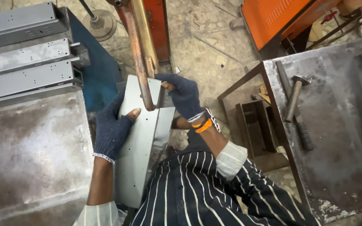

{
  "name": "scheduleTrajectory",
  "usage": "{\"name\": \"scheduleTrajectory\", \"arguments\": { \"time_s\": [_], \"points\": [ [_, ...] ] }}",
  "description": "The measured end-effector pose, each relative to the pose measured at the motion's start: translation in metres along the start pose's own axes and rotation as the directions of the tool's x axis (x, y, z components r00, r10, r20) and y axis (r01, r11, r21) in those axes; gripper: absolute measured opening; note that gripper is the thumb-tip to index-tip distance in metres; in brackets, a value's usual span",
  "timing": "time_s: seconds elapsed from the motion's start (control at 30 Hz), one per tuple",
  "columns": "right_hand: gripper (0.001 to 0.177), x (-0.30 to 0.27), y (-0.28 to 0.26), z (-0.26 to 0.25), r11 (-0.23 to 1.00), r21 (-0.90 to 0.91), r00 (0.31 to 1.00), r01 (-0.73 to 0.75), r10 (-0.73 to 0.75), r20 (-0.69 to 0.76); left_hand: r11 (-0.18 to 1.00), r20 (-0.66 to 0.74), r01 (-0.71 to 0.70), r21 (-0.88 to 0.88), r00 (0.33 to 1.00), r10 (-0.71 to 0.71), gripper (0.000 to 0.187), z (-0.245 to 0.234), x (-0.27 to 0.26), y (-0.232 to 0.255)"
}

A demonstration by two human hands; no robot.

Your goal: The person handles painted sheet-metal bracket components in a workshop, positions a small plate against a larger channel, and uses a hand tool that produces sparks to work the metal edge. They then file a long flat bar with a file, hammer a fitted part on a frame, and repeatedly fit and press the plate into the channel assembly.

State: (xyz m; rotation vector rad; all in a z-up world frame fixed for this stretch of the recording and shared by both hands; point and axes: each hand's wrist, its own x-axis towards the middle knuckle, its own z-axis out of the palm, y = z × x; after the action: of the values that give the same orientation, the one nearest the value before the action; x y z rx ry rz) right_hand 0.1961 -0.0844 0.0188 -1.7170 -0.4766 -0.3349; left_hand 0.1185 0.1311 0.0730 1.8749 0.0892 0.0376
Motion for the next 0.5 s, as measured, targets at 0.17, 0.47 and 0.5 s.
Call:
{"name": "scheduleTrajectory", "arguments": {
  "time_s": [0.17,0.47,0.5],
  "points": [
    [0.024,0.021,0.012,-0.02,0.999,-0.037,0.981,0.032,-0.024,0.191,0.998,-0.016,0.056,0.025,0.998,-0.056,0.064,0.001,0.005,0.001],
    [0.021,0.006,0.002,-0.004,0.994,0.079,0.991,-0.076,0.067,0.12,0.998,-0.019,0.063,0.006,0.998,-0.063,0.065,0.001,0.001,0.008],
    [0.02,0.001,-0.003,0.002,0.983,0.107,0.989,-0.149,0.145,0.041,0.997,-0.019,0.08,0.001,0.997,-0.08,0.065,0.002,0.0,0.015]
  ]
}}
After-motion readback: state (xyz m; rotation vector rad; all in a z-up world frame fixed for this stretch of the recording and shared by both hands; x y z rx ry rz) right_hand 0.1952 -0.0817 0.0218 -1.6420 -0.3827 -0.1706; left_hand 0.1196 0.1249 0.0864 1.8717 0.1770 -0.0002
